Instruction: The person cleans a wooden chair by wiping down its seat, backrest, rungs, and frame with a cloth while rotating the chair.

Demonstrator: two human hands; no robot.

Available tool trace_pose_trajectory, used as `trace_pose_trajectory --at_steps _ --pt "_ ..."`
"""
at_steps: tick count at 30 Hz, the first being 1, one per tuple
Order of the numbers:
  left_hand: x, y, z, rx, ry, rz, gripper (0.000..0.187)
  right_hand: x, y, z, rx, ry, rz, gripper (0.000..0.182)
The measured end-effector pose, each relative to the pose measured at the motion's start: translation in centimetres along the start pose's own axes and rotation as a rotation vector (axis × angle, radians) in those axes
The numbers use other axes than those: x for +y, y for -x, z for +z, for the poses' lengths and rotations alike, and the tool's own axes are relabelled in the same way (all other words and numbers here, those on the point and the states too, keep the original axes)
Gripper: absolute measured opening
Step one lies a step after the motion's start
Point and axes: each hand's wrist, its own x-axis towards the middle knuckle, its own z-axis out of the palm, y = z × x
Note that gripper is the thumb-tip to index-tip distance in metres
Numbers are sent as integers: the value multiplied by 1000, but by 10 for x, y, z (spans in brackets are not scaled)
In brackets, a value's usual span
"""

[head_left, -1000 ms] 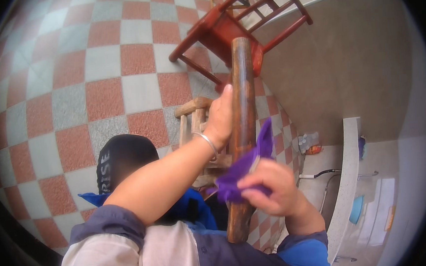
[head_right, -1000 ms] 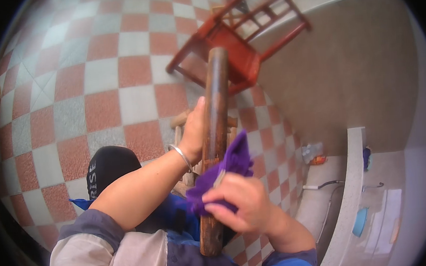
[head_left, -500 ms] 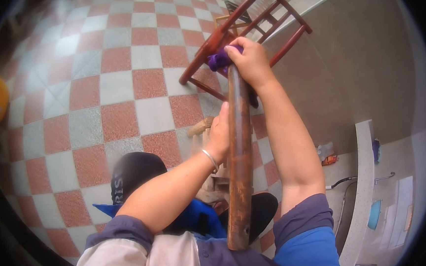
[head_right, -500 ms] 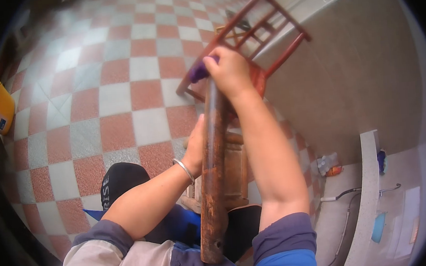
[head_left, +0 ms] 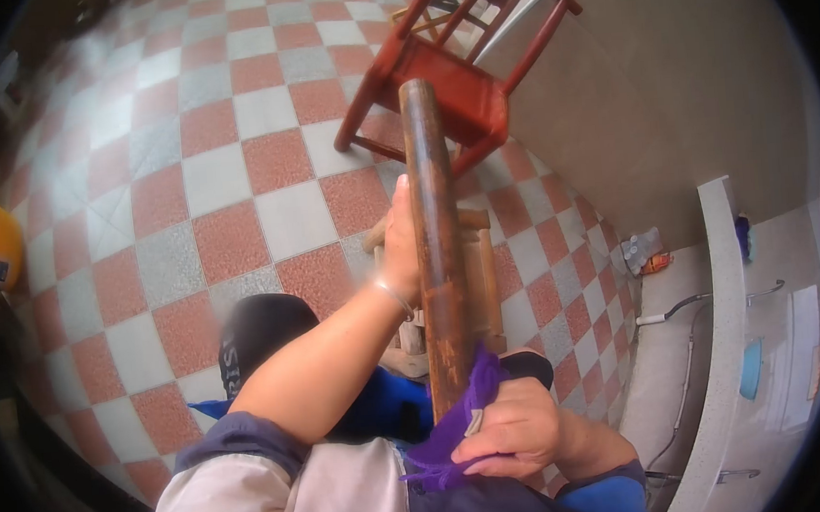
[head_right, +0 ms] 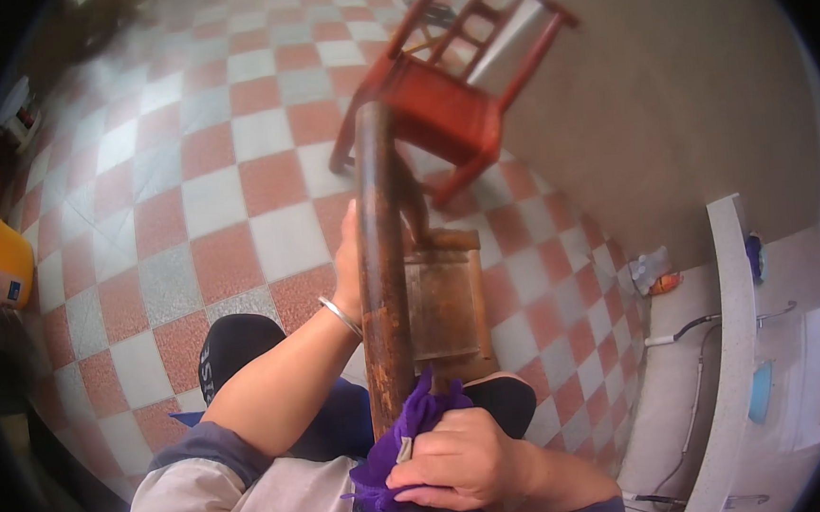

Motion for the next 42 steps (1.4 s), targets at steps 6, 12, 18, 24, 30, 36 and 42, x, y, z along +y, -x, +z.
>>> trace_pose_trajectory --at_steps 6,12,18,24,30,36,42 --pt "8 -5 -4 -285 -39 177 32 102 -116 -38 537 179 114 14" --pt "-3 2 13 -421 495 340 32 54 -59 -5 454 69 17 12" --pt "3 -10 -19 -195 -91 288 24 29 31 25 260 -37 -266 20" --pt "16 2 -21 -276 -79 214 15 135 41 53 409 -200 164 7" --pt "68 15 -55 -378 -85 17 40 207 91 92 212 -135 586 18" --pt "142 91 -26 162 -588 -215 50 246 128 96 295 -146 720 20" --pt "134 87 12 298 -621 -399 37 294 120 91 464 -272 762 23"
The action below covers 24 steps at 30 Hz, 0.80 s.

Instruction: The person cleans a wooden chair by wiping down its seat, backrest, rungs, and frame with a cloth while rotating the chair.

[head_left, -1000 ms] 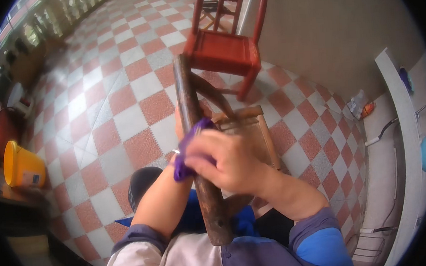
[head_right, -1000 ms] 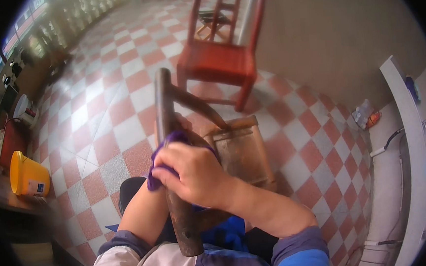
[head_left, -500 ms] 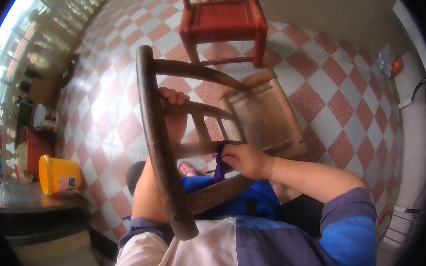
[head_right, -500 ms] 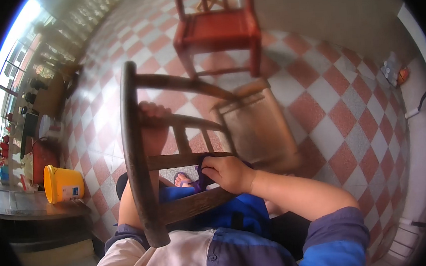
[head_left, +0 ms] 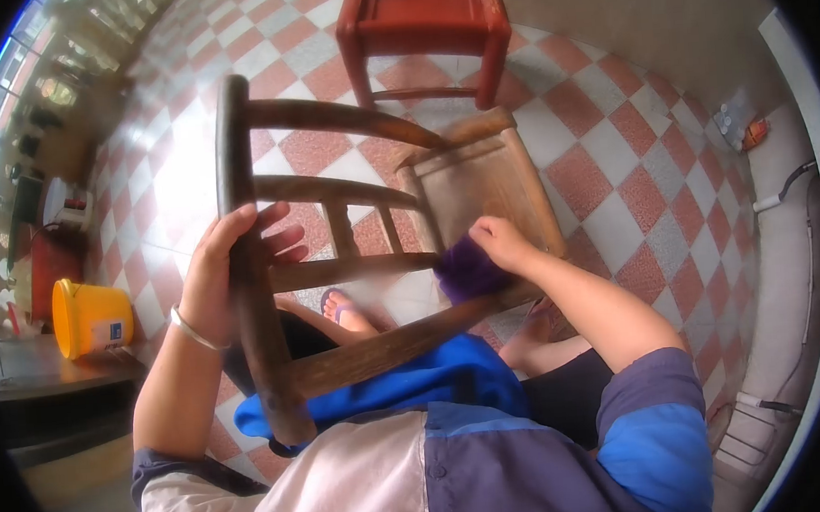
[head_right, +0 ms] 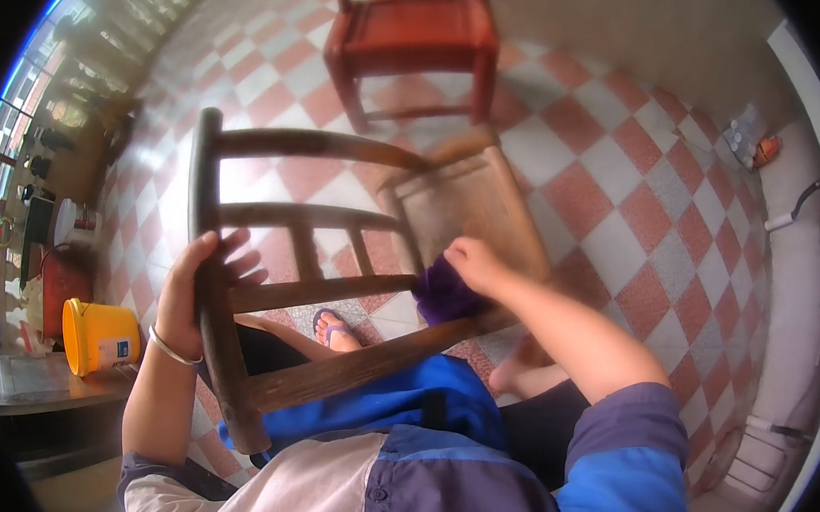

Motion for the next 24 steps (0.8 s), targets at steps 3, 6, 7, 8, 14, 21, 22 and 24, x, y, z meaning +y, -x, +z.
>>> trace_pose_trajectory --at_steps 3,6,7,8,14,21,22,24 --pt "9 -12 67 -54 -66 114 23 -7 -35 -38 266 -270 116 22" --pt "21 -53 81 -217 -98 25 28 -28 -38 -80 525 -207 -7 28" --pt "20 -64 81 -265 -104 66 28 -21 -39 -91 599 -48 -104 28" --pt "23 -68 79 -278 -93 31 26 -31 -29 -91 538 41 -130 27" --pt "40 -86 -7 -239 -41 53 21 -13 32 -24 -47 603 -162 21" --pt "34 -87 -82 139 -296 332 54 -40 -1 11 -253 767 -524 12" --pt "34 -88 -85 103 -321 292 56 -37 -23 16 -242 842 -509 9" --pt "34 -85 -67 63 -288 276 61 -38 -72 17 -106 896 -414 8"
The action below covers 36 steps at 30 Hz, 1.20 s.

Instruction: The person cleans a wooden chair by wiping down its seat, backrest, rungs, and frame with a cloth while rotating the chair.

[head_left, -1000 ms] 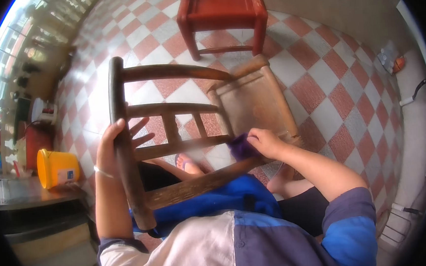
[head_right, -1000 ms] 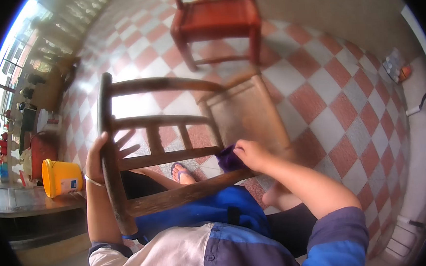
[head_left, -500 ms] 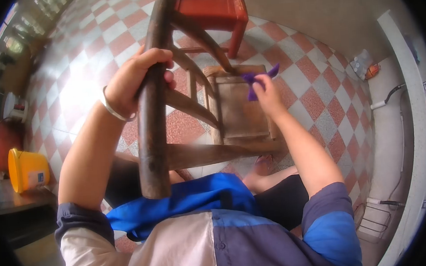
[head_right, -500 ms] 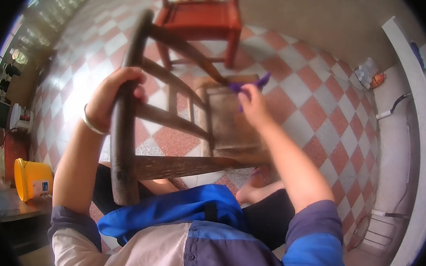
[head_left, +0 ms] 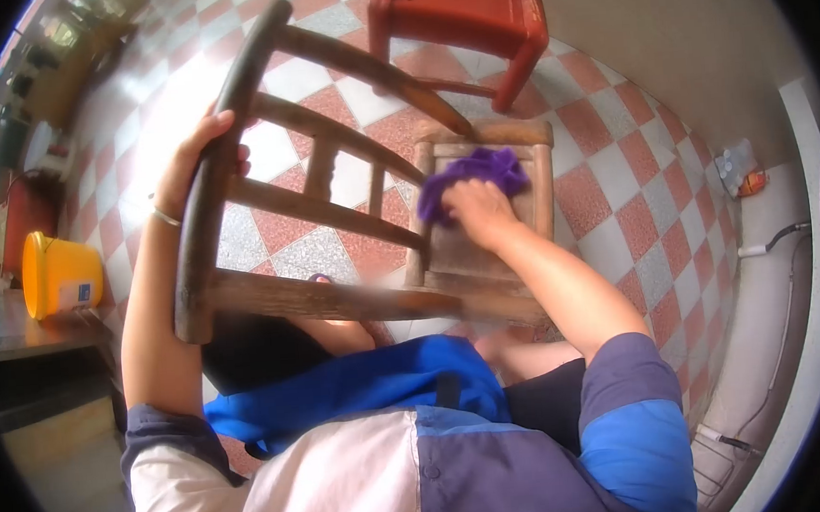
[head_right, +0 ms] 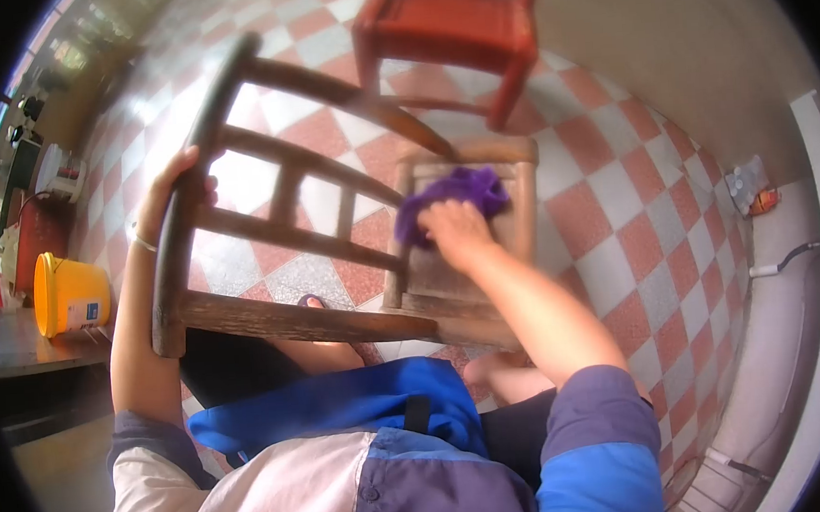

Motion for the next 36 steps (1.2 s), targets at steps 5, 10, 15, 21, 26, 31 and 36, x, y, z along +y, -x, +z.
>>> trace_pose_trajectory --at_steps 5,10,15,21,26,31,36 --pt "6 2 8 -78 -41 77 63 45 -36 3 194 257 18 16" --pt "-13 4 -12 55 14 38 59 71 -30 -20 154 407 -21 23" --pt "-30 36 3 91 199 -5 61 82 -26 -39 160 447 44 20" --pt "-44 61 -22 150 259 -86 55 49 -4 -39 87 538 141 17" --pt "-53 56 -58 202 -20 -237 47 -30 31 -1 -125 183 -339 16" --pt "-48 55 -33 194 -183 -184 45 17 20 -42 -135 195 73 10" --pt "-115 64 13 230 -14 -190 41 63 31 -51 26 347 104 11"
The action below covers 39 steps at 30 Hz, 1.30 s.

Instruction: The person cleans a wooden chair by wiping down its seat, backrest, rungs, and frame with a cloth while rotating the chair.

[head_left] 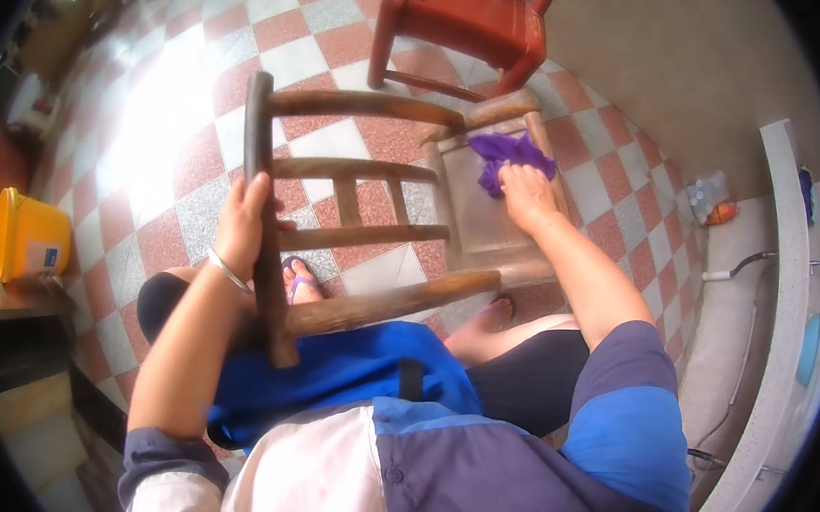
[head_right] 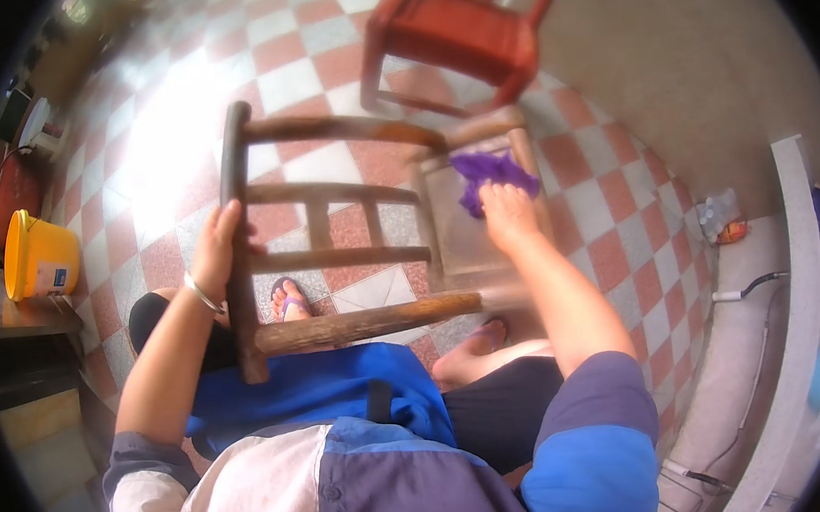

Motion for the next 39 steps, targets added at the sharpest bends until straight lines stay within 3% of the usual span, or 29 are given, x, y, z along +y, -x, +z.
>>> trace_pose_trajectory --at_steps 3,4,7,8,11,13,14,16,17,18,19,21,22,23,24,31,33,34,35,36,37,38,39 --pt "-59 20 35 26 181 -64 40 -7 8 6 -101 -187 289 18" --pt "-68 31 46 40 220 -106 41 -18 15 5 -239 -368 450 25" --pt "-95 47 68 94 272 -163 41 -42 59 84 -341 -782 556 29" --pt "-98 48 69 110 267 -194 39 -62 71 83 -179 -794 531 29" --pt "-111 44 74 173 185 -203 40 -116 77 50 -92 -849 367 22" --pt "-109 47 77 180 157 -194 40 -167 76 9 -233 -957 223 17" --pt "-104 49 75 123 111 -230 45 -193 77 -3 -222 -1052 126 15" --pt "-119 48 78 179 108 -122 50 -246 78 -39 -222 -1036 -56 14" --pt "-123 46 81 211 114 -65 53 -252 78 -40 -97 -1005 -131 14" --pt "-123 44 85 361 143 -9 33 -243 77 -29 -67 -857 -118 14" --pt "-143 36 81 406 34 53 40 -225 76 -10 -42 -711 -103 14" --pt "-107 53 82 170 450 -381 50 -169 71 24 57 -544 206 11" --pt "-107 53 85 184 459 -389 53 -136 67 43 -30 -482 446 13" --pt "-108 53 86 195 466 -397 56 -108 65 58 18 -561 601 16" --pt "-108 52 86 206 474 -401 59 -85 61 67 -84 -568 705 17" --pt "-115 54 86 183 431 -394 58 -195 74 19 35 -733 270 16" --pt "-122 52 84 167 445 -412 58 -172 65 31 5 -679 316 12" --pt "-121 55 85 172 444 -427 58 -154 52 35 -79 -607 539 11" --pt "-115 57 85 177 442 -439 58 -124 52 61 79 -555 478 13" --pt "-111 55 86 183 447 -440 58 -105 44 68 -34 -528 701 16" --pt "-110 56 85 182 426 -420 58 -70 44 102 -85 -600 783 19" --pt "-110 56 85 180 409 -396 58 -49 41 118 10 -801 926 19" --pt "-111 55 85 184 395 -378 59 -56 31 87 135 -1074 982 20"
